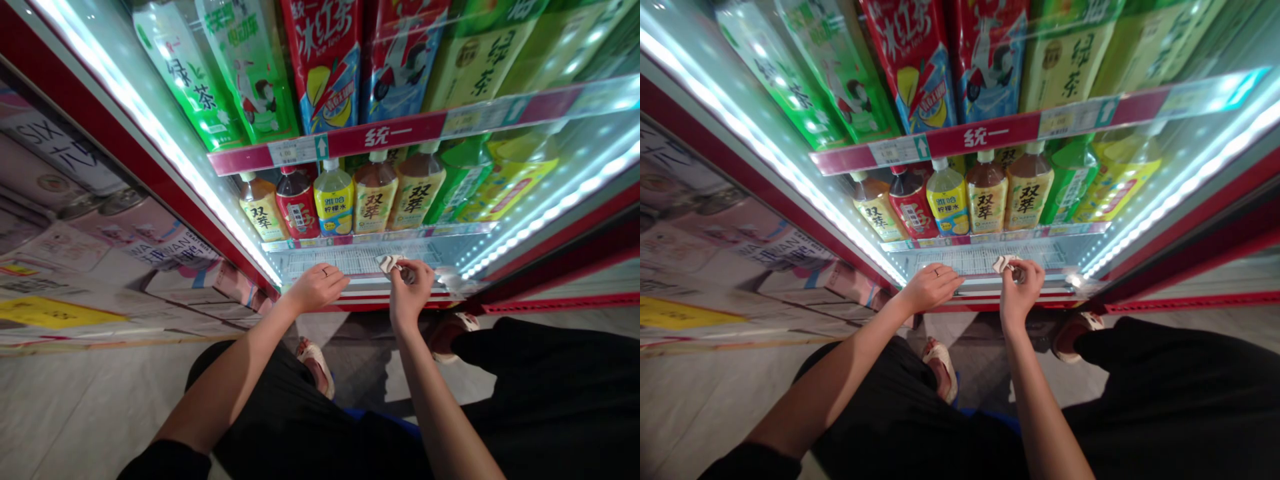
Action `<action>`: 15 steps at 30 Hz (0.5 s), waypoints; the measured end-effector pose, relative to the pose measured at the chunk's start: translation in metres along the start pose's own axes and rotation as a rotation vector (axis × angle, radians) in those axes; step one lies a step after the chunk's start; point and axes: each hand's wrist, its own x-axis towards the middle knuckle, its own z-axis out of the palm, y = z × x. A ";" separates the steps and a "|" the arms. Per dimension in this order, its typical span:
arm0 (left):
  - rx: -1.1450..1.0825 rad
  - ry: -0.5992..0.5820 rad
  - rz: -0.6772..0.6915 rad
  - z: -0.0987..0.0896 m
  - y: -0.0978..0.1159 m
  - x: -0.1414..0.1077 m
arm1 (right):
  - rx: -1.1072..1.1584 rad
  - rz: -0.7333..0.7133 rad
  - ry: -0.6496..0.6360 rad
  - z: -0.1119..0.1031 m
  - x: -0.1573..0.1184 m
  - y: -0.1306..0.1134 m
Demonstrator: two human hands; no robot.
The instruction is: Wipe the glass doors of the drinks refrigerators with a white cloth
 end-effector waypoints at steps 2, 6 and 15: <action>-0.011 -0.014 0.002 0.001 0.000 -0.002 | -0.018 0.004 -0.009 0.000 -0.002 0.002; -0.043 -0.038 -0.006 0.002 0.000 -0.005 | -0.045 0.002 -0.012 0.000 -0.003 0.003; 0.019 -0.002 -0.037 -0.004 -0.006 -0.001 | -0.076 -0.043 0.008 -0.003 0.001 0.007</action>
